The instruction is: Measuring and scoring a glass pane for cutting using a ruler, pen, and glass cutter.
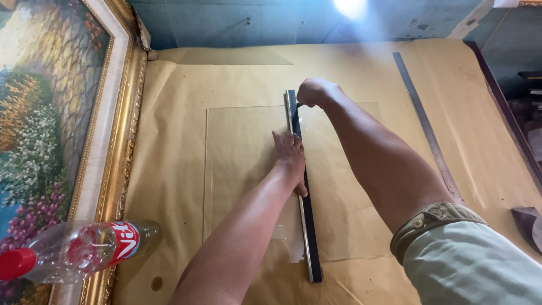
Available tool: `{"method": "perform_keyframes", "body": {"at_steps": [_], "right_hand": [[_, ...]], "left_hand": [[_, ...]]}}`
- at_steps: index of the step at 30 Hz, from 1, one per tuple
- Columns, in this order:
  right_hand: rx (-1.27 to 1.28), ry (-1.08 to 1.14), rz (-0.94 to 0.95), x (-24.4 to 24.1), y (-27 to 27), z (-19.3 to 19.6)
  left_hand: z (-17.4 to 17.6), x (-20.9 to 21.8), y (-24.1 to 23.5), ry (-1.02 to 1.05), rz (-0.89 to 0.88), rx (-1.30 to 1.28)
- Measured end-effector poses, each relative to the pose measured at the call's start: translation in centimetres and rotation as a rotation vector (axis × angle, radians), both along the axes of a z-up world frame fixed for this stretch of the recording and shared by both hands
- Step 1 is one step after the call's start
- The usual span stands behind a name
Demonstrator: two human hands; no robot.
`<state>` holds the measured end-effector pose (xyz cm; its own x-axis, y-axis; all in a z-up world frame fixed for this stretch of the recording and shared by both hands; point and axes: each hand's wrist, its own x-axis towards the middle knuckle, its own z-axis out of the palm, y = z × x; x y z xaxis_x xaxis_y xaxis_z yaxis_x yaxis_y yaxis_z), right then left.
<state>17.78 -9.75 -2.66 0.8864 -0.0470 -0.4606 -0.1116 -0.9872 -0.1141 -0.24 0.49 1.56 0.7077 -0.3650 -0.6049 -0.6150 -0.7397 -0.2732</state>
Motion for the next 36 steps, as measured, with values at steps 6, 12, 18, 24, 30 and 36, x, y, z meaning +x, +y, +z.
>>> {"method": "perform_keyframes", "body": {"at_steps": [6, 12, 18, 24, 30, 36], "right_hand": [[-0.069, -0.001, 0.126, 0.3, -0.4, -1.6], [-0.076, 0.031, 0.173, -6.4, 0.2, 1.5], [0.072, 0.074, 0.06, -14.9, 0.2, 1.5], [0.105, 0.076, -0.076, -23.9, 1.4, 3.7], [0.044, 0.188, -0.109, -31.9, 2.2, 6.0], [0.044, 0.286, -0.227, -38.2, 3.4, 7.1]], "left_hand": [[-0.9, 0.3, 0.0, 0.002, -0.026, -0.003], [0.3, -0.5, 0.6, -0.003, -0.017, -0.036], [-0.9, -0.3, 0.7, -0.049, -0.011, -0.079], [-1.7, -0.3, 0.9, -0.119, -0.024, -0.121], [-3.8, 1.2, -0.7, -0.1, -0.092, 0.038], [-4.0, 1.2, -0.4, -0.148, -0.098, 0.056]]}}
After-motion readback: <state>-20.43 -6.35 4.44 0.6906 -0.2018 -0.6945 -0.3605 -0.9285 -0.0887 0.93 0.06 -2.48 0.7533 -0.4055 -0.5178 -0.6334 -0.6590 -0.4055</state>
